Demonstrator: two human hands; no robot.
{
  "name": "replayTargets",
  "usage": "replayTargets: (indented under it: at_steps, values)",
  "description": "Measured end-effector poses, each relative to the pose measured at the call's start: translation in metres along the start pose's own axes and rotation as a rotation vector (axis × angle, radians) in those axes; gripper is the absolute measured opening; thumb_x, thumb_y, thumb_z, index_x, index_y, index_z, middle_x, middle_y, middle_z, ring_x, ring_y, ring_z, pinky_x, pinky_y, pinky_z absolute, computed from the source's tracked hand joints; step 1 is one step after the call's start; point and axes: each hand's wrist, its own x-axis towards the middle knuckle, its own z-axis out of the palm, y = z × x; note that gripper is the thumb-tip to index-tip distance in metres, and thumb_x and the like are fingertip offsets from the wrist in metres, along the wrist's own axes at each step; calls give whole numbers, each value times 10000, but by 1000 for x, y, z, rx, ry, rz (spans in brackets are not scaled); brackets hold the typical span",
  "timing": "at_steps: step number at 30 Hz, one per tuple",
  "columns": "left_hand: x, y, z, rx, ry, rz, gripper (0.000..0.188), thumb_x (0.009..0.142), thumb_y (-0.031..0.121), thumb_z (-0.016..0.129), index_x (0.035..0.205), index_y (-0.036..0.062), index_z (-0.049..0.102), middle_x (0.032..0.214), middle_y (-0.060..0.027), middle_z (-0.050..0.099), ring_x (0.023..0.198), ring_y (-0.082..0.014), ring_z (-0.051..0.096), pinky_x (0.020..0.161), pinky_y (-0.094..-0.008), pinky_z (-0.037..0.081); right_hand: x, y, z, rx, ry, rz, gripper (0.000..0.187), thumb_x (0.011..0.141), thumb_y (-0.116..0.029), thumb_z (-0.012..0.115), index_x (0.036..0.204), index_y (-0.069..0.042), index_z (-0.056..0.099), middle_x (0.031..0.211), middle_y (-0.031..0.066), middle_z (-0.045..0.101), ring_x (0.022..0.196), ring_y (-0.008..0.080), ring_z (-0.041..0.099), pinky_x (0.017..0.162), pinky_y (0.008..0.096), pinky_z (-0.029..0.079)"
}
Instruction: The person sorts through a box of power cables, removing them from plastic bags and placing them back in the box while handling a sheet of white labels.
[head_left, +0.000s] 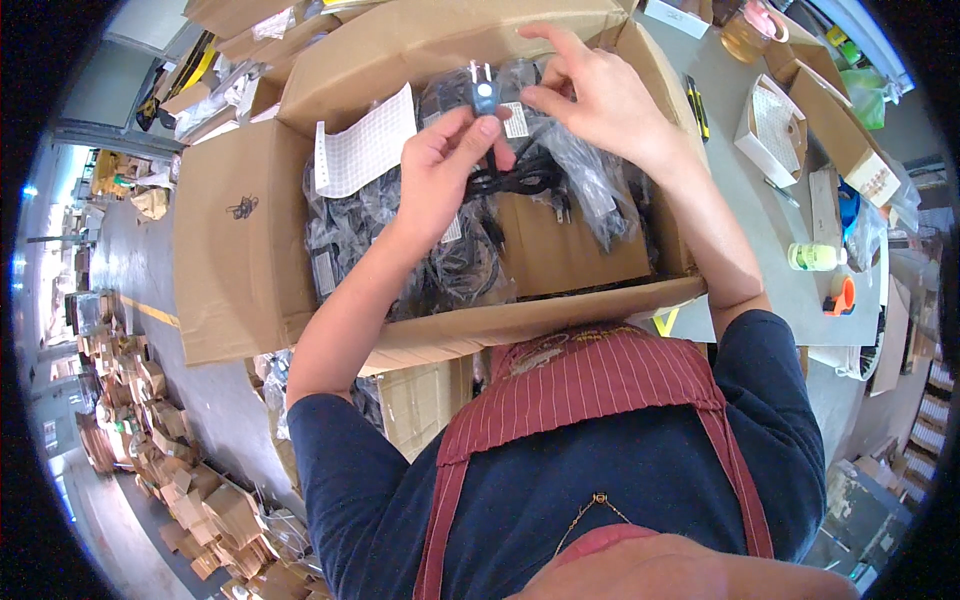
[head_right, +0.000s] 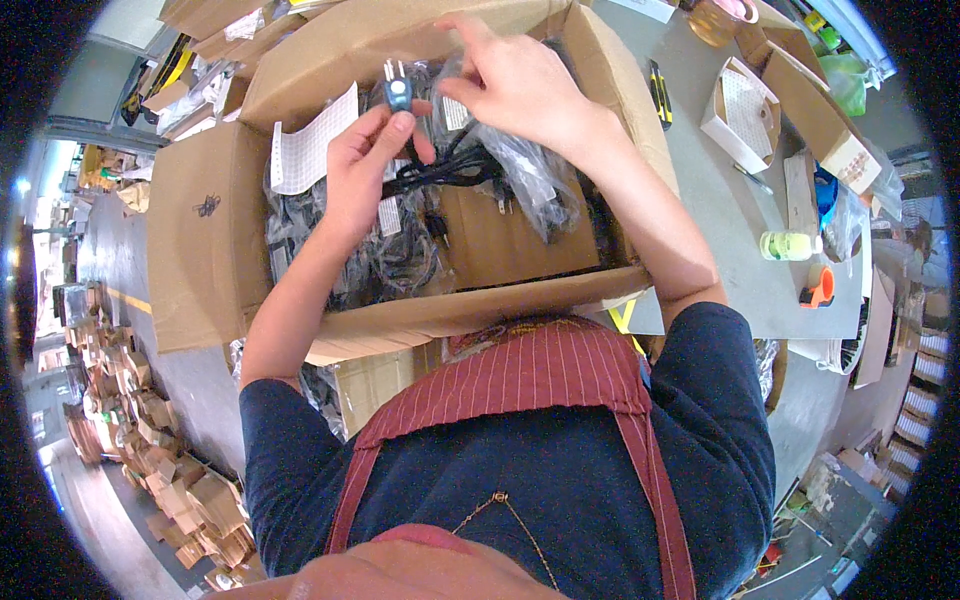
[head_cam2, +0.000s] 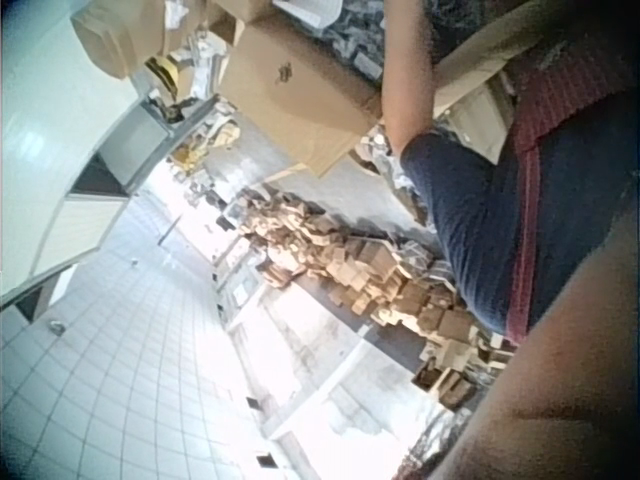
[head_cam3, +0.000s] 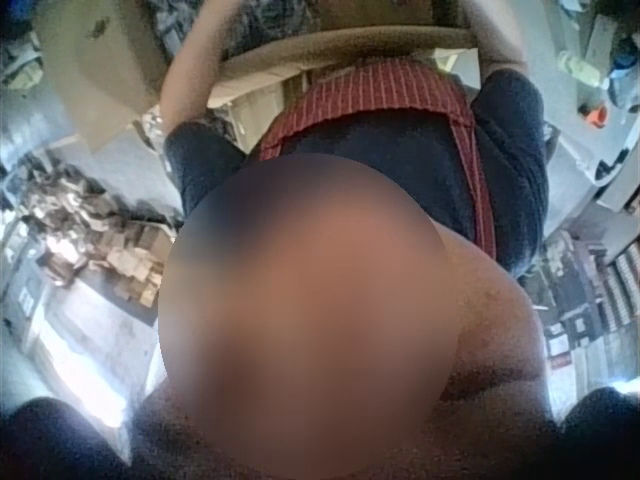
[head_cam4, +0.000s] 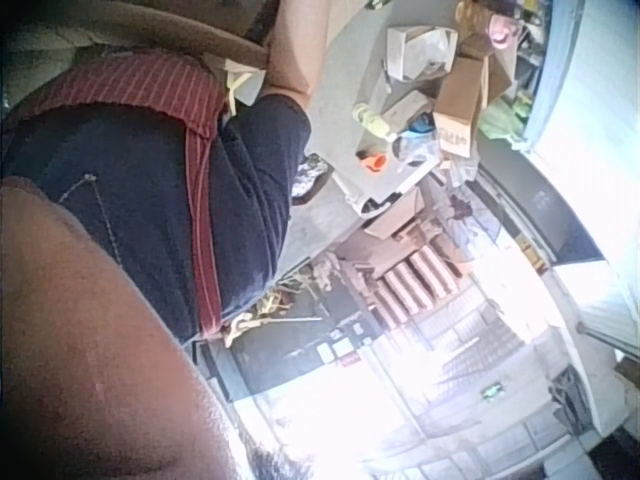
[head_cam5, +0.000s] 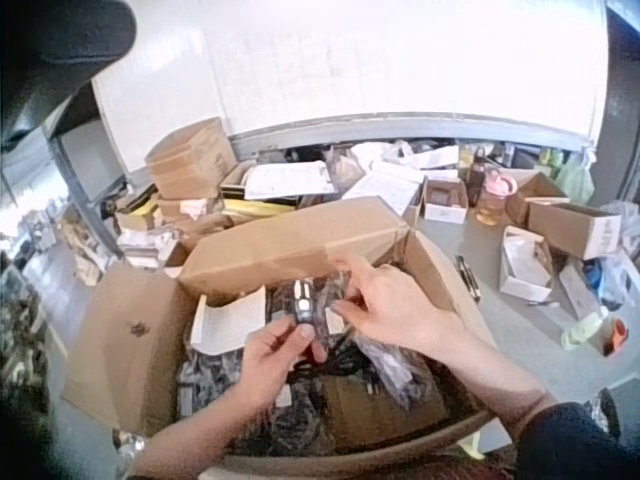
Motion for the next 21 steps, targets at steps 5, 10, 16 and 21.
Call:
replayTargets:
  at_steps: [5, 10, 16, 21]
  values:
    - [9, -15, -12, 35, 165, -54, 344, 1048, 310, 490, 1202, 38, 635, 865, -19, 671, 838, -89, 567, 806, -253, 427, -9, -1, 14, -219, -12, -117, 866, 804, -341, 761, 1477, -43, 304, 1033, 227, 682, 963, 394, 666, 888, 451, 514]
    - [16, -31, -23, 139, 183, -14, 390, 1053, 374, 456, 1258, 82, 614, 973, -35, 668, 924, -113, 560, 909, -303, 393, -10, 5, 33, -490, -353, 28, 1016, 764, -215, 758, 1563, -48, 153, 1200, 256, 615, 1098, 426, 619, 935, 476, 492]
    - [16, -25, -27, 176, 117, -140, 441, 1015, 390, 541, 1363, 119, 531, 1025, -47, 674, 965, -129, 578, 971, -313, 393, -1, 15, 36, -345, -282, 90, 839, 723, 9, 607, 1497, -73, 293, 908, 239, 677, 870, 416, 673, 766, 488, 541]
    - [13, -21, -38, 577, -69, -223, 571, 886, 243, 737, 1397, 146, 503, 987, -46, 700, 873, -112, 609, 831, -288, 474, 4, 28, 31, -251, -205, 114, 645, 741, -33, 612, 1358, -51, 424, 906, 261, 683, 869, 428, 678, 746, 523, 550]
